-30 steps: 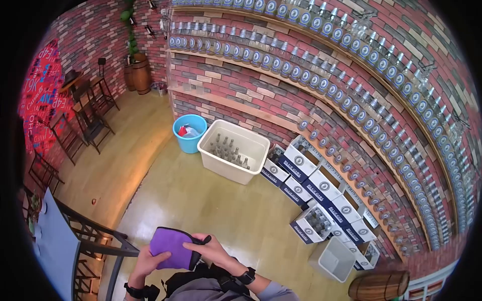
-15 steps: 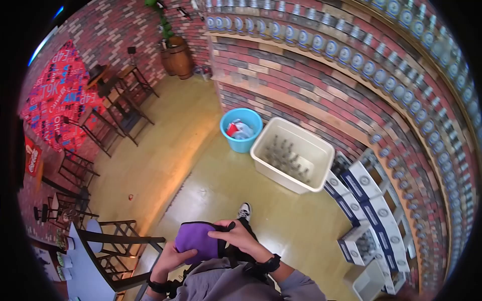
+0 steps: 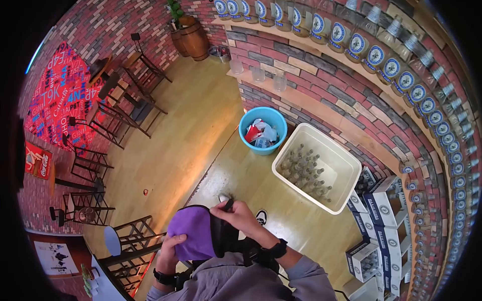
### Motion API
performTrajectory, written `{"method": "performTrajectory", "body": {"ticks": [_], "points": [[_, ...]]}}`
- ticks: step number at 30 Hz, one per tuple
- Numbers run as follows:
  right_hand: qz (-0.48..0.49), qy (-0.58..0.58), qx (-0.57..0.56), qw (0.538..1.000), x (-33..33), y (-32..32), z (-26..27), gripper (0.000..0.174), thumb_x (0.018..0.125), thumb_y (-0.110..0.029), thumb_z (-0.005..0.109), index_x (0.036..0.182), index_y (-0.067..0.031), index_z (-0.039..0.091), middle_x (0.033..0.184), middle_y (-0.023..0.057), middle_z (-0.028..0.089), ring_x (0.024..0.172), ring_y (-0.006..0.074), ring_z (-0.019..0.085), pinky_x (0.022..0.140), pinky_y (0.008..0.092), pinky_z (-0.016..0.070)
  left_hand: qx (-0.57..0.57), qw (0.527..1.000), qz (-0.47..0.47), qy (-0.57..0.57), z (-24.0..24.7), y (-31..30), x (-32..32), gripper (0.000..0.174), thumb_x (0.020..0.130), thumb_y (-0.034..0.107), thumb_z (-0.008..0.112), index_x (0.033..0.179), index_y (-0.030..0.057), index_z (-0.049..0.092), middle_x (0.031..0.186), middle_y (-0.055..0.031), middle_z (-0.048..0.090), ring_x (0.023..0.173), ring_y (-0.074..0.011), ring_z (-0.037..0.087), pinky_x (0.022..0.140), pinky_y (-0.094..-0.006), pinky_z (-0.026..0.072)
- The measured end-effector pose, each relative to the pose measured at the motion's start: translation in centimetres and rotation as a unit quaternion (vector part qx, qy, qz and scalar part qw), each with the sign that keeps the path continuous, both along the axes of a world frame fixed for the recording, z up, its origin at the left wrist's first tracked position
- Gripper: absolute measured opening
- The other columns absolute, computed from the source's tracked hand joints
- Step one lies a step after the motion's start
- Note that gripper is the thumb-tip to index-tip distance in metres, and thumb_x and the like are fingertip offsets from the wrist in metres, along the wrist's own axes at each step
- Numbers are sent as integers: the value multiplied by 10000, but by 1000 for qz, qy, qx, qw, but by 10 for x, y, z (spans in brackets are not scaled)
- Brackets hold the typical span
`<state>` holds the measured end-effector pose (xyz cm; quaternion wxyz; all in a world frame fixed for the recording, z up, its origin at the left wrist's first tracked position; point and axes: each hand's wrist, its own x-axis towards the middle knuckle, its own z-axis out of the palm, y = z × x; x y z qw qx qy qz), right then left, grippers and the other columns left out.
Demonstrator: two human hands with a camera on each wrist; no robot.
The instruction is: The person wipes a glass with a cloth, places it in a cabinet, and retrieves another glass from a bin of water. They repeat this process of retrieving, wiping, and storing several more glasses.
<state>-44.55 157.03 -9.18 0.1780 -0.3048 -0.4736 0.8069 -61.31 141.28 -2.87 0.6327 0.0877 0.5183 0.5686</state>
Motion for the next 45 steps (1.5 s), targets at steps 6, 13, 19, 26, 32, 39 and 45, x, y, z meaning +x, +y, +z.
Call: {"method": "performTrajectory", "body": {"ticks": [6,13,19,26,32,39,45], "points": [[-170,-54,-84,980,-13,79,-63,163,849,-149,625,930,-7,622,768,33,628,661,94,588,603,212,477,8,1000,-24,1,-15,68,-59,611,723,31,654,1279,-18,406,1197,-128,542,1088,-248,534,937,-357,421],[-339,-201,-14,919,-46,201,-130,195,741,-58,681,916,-19,605,763,51,618,654,126,593,543,255,493,9,1000,7,8,-29,154,-142,506,745,-48,603,1229,-12,460,1132,-121,576,1023,-234,571,883,-359,462],[-395,-252,107,877,-54,288,-210,372,611,-112,792,869,29,564,745,63,621,641,173,593,594,299,498,-24,998,41,28,-19,183,-214,462,769,-76,571,1216,-11,474,1107,-121,587,989,-241,588,885,-360,466],[-476,-399,210,756,-52,392,-240,663,511,-258,869,981,35,505,832,102,598,745,209,584,696,315,493,-75,986,131,69,-24,176,-229,554,724,-80,552,1261,-10,430,1160,-142,561,1047,-267,566,913,-390,457],[-513,-372,256,730,-80,467,-229,783,532,-218,866,1110,68,420,976,144,533,852,233,543,754,334,465,-84,978,183,63,-8,196,-204,582,704,-75,553,1267,-15,415,1180,-159,548,1081,-279,547,949,-398,426],[-633,-330,253,653,-88,546,-257,760,456,-139,884,1037,50,432,882,91,511,812,243,534,710,359,483,-83,967,232,68,12,239,-171,549,713,-86,542,1247,-21,437,1158,-140,562,1076,-272,551,948,-402,428],[-631,-325,301,637,-78,566,-279,661,505,-295,860,919,58,485,875,164,518,806,311,536,653,429,475,-84,964,247,59,4,270,-141,574,710,-84,528,1270,-22,417,1201,-152,539,1108,-265,533,969,-390,410]]}}
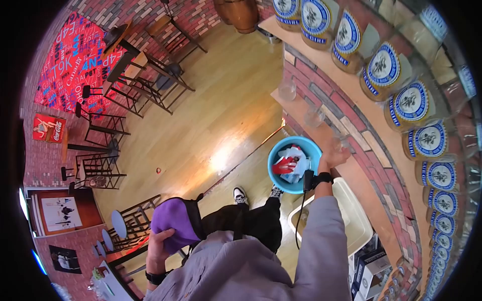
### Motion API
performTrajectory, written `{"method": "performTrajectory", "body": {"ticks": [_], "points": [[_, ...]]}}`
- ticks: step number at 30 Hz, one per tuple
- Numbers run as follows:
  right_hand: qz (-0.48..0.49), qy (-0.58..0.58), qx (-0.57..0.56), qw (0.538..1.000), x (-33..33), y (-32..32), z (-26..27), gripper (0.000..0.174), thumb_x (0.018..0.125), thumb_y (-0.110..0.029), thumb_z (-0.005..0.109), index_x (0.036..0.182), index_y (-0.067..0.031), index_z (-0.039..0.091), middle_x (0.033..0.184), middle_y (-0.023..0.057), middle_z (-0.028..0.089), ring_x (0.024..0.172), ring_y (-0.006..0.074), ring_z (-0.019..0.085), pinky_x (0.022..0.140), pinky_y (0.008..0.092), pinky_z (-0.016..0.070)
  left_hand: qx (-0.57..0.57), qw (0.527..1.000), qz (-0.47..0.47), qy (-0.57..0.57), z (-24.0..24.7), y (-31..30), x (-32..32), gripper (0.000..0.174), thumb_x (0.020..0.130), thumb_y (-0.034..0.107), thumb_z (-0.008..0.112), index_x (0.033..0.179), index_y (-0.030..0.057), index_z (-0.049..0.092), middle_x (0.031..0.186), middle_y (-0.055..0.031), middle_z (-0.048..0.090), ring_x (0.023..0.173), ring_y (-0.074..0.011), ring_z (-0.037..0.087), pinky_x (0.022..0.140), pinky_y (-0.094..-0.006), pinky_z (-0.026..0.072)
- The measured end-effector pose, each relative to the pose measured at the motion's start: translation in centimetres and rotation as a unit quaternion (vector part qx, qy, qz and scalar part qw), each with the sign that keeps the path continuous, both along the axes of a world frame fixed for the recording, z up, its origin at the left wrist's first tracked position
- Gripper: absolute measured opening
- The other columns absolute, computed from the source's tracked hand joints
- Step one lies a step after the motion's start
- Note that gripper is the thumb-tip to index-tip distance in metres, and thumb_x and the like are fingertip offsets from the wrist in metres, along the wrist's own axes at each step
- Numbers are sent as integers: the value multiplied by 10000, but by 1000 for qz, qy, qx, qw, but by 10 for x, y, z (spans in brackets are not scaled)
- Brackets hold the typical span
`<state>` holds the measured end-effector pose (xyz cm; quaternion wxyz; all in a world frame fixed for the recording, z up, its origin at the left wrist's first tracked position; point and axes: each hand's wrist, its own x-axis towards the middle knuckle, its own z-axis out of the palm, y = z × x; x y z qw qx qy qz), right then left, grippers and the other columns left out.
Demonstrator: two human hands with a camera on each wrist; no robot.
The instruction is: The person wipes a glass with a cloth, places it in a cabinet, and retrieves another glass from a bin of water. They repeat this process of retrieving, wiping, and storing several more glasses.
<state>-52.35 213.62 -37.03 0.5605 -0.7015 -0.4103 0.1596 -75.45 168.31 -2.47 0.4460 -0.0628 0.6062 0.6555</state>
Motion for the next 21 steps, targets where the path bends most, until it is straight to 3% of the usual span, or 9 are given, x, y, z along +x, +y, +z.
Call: {"method": "performTrajectory", "body": {"ticks": [5,7,10,13,17,19,21], "points": [[-21,-32,0,999,2,-2,10,765,497,-318,863,1010,56,437,981,193,456,919,317,471,803,427,419,-30,999,-18,19,-1,24,17,606,683,-61,532,1277,-25,419,1209,-158,539,1120,-282,528,980,-418,404],[2,-78,-32,996,8,-5,8,809,501,-292,869,1060,58,400,1026,190,425,979,321,434,854,431,393,-27,1000,-2,5,-3,30,20,606,676,-60,539,1270,-28,423,1203,-162,541,1107,-281,537,973,-419,412],[42,-43,26,998,10,-3,-5,812,522,-317,861,1077,55,399,1008,180,431,973,333,428,869,439,388,-30,999,5,-9,-6,38,25,592,693,-75,520,1273,-28,411,1207,-165,533,1108,-281,534,972,-415,411],[119,-26,-40,992,16,7,-14,891,490,-259,880,1162,51,385,1118,199,453,1098,330,416,941,455,368,-27,1000,1,-11,-1,50,28,574,716,-91,502,1278,-22,404,1216,-160,526,1119,-278,525,975,-408,406],[127,-15,-114,985,6,11,6,899,473,-194,878,1179,60,384,1169,209,461,1102,322,462,926,448,416,-47,999,3,5,3,52,31,556,732,-90,507,1275,-21,408,1215,-150,527,1116,-269,526,972,-401,408],[123,70,-52,988,4,14,0,879,474,-192,868,1171,61,397,1135,203,499,1027,311,529,852,414,485,-71,997,26,18,3,52,35,590,696,-69,530,1272,-28,409,1201,-154,535,1111,-267,530,971,-398,410],[122,67,-30,990,0,7,2,860,483,-175,860,1172,58,400,1115,193,521,982,298,561,796,379,516,-88,995,13,36,0,48,35,562,714,-62,535,1262,-22,420,1188,-145,541,1102,-258,532,963,-388,413]]}}
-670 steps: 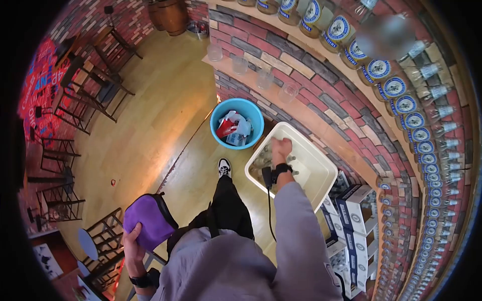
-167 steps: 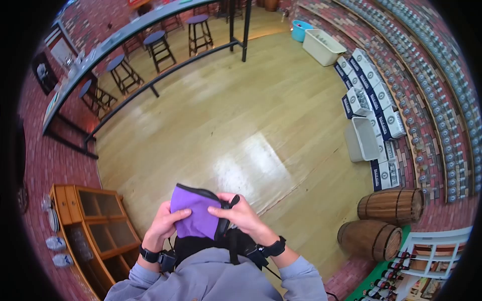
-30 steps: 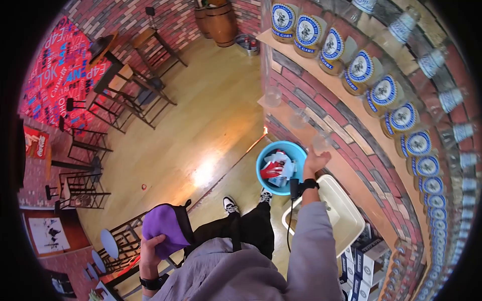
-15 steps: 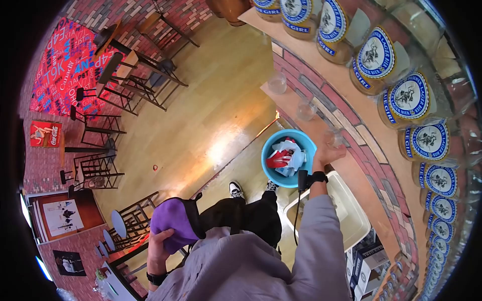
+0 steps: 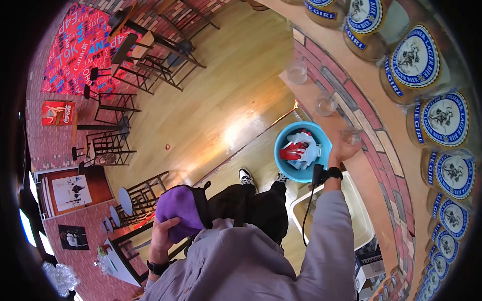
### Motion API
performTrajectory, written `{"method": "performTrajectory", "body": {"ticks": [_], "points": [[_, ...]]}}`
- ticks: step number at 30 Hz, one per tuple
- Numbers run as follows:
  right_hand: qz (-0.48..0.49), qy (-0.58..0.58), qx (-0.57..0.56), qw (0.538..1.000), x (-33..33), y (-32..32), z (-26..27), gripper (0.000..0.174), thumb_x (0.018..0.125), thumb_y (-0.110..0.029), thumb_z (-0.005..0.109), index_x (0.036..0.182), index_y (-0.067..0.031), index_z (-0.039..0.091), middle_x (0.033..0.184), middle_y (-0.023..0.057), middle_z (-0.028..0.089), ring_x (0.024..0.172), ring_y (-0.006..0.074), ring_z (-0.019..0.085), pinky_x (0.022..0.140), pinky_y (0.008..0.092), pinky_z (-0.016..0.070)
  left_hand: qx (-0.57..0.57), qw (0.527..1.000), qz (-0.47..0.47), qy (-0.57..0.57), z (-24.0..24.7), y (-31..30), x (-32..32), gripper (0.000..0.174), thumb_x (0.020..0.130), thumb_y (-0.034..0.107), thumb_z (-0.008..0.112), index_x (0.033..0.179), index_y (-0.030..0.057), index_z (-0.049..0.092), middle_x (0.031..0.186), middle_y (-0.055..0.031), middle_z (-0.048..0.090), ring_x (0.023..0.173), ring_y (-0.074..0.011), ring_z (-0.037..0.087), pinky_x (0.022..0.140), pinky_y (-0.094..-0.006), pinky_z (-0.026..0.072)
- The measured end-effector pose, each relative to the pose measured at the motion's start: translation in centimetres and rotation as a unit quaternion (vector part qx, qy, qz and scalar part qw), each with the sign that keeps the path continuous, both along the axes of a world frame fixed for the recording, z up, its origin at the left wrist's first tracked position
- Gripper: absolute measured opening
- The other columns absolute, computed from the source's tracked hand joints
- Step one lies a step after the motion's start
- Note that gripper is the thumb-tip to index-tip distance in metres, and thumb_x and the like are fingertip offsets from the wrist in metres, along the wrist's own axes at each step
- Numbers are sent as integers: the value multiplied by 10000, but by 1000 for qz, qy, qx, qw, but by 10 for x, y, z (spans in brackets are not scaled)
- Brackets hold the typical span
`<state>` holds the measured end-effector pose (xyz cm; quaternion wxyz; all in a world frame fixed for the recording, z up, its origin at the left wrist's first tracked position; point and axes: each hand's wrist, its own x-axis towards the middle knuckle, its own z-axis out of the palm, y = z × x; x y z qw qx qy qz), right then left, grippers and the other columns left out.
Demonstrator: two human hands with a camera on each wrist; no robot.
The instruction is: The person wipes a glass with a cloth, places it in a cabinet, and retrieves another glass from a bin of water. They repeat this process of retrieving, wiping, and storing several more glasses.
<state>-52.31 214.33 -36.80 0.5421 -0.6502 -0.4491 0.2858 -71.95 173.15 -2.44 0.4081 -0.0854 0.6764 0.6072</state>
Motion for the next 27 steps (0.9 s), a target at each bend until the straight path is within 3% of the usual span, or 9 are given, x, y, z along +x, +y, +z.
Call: {"method": "performTrajectory", "body": {"ticks": [4,5,6,11,14,15,18,20,27], "points": [[-29,-50,-59,997,-6,-23,46,772,536,-101,845,1161,29,411,1103,150,537,931,269,580,787,361,514,-20,1000,-6,-15,-6,-6,-2,519,741,-68,509,1252,-21,432,1157,-139,560,1062,-247,556,925,-363,440],[24,26,-15,999,-7,-36,59,740,557,-74,833,1158,19,413,1108,138,531,949,261,570,805,356,505,-16,1000,3,-21,-7,-6,-3,386,798,-48,530,1182,-30,502,1091,-117,593,988,-226,589,866,-342,474],[79,104,27,991,-7,-49,70,709,577,-48,822,1155,9,416,1114,126,525,967,252,559,822,352,495,-14,1000,12,-21,-10,-6,-4,386,798,-48,530,1182,-30,502,1091,-117,593,988,-226,589,866,-342,474],[315,62,-50,946,-13,-129,137,750,589,-45,816,1210,-14,396,1176,108,483,1068,215,491,941,345,417,-53,997,8,-60,-23,2,-3,357,837,10,526,1191,-22,494,1105,-127,588,998,-223,589,888,-349,471],[480,165,-206,837,-47,-172,235,780,576,-82,819,1226,-15,392,1190,113,477,1091,225,478,977,353,385,-3,995,-3,-97,-41,11,5,357,876,60,525,1224,-1,477,1147,-104,571,1025,-203,574,902,-346,466],[546,138,-172,809,-52,-186,239,788,580,-93,816,1233,-9,382,1187,121,478,1084,229,486,965,347,397,19,995,4,-98,-44,15,9,311,891,119,546,1175,-4,529,1097,-60,594,953,-154,581,848,-289,468],[692,139,-58,706,-79,-217,274,851,577,-137,829,1255,18,339,1168,157,507,1072,246,523,921,331,434,86,987,23,-133,-34,30,19,373,931,226,500,1227,-1,483,1164,-61,563,1020,-161,549,901,-303,437],[766,167,-65,617,-91,-240,294,935,578,-120,830,1288,30,240,1198,180,489,1119,248,498,963,355,396,148,976,46,-151,-38,20,26,433,968,358,377,1224,25,485,1191,-69,554,1045,-178,546,938,-320,415],[890,154,9,428,-123,-293,345,835,574,-120,848,1236,18,359,1208,154,511,1119,219,522,953,325,422,269,943,159,-118,-8,-48,46,480,971,411,317,1170,18,507,1140,-109,576,1007,-190,574,928,-341,453]]}}
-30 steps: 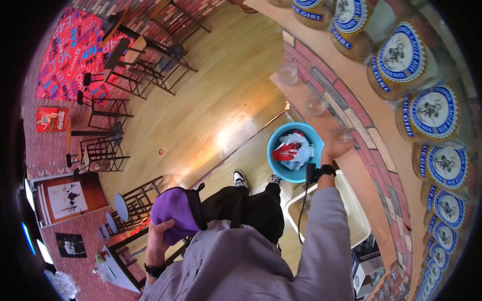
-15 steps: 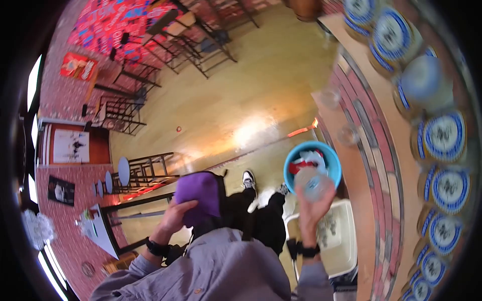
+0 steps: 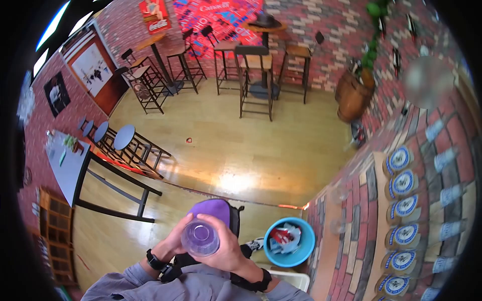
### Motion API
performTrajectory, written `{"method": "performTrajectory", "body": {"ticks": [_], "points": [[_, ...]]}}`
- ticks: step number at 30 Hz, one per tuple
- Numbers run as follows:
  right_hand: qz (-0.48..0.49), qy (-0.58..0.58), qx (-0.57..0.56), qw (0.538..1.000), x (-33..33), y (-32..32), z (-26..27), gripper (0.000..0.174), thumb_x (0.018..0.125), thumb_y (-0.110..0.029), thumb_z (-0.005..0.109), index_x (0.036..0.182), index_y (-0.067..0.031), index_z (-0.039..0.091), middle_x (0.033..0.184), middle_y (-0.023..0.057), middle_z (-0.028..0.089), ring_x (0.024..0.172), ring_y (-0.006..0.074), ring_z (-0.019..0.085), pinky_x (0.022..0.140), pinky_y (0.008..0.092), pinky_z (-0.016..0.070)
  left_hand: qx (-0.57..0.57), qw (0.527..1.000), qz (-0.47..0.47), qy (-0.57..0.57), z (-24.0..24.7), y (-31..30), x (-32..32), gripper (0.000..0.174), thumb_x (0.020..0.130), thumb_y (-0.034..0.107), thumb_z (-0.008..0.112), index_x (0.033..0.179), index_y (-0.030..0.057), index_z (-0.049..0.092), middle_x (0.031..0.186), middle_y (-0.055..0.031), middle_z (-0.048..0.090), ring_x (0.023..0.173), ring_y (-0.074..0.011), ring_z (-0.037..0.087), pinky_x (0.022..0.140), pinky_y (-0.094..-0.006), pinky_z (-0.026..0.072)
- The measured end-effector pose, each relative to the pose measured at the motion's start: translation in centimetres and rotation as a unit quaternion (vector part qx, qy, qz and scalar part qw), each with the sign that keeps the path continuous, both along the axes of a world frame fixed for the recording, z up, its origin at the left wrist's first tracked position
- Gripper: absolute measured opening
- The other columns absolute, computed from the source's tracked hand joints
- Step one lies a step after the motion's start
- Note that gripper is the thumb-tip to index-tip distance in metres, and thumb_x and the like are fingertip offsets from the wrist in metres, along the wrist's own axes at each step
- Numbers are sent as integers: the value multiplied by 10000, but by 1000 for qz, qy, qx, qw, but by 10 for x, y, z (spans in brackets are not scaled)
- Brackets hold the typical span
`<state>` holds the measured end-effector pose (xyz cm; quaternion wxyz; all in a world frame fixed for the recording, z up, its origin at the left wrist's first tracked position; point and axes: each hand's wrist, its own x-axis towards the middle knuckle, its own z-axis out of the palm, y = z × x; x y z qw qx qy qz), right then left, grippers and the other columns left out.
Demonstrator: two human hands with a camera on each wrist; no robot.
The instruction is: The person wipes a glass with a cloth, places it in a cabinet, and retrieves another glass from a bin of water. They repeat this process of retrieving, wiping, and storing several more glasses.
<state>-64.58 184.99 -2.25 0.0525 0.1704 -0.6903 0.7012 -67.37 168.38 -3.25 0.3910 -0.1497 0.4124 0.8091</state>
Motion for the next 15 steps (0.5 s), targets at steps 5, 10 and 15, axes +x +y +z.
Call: {"method": "performTrajectory", "body": {"ticks": [5,10,15], "points": [[66,62,4,996,7,-75,2,792,587,-157,848,1230,9,417,1196,145,524,1137,242,514,982,351,398,-60,994,75,57,-8,-70,25,343,968,308,401,1117,28,532,1044,-61,591,914,-121,593,765,-239,510],[94,103,125,982,28,-149,-4,855,535,-151,856,1250,-24,404,1207,138,505,1142,287,488,994,368,357,-116,973,167,108,-7,-149,65,266,952,245,465,1045,18,567,939,-30,596,787,-73,558,644,-209,469],[140,40,71,987,54,-217,-9,800,572,-132,851,1228,15,417,1215,137,505,1119,227,516,962,337,404,-141,955,237,111,-7,-206,111,334,962,285,439,1064,-13,548,933,-40,597,800,-99,557,697,-249,468]]}}
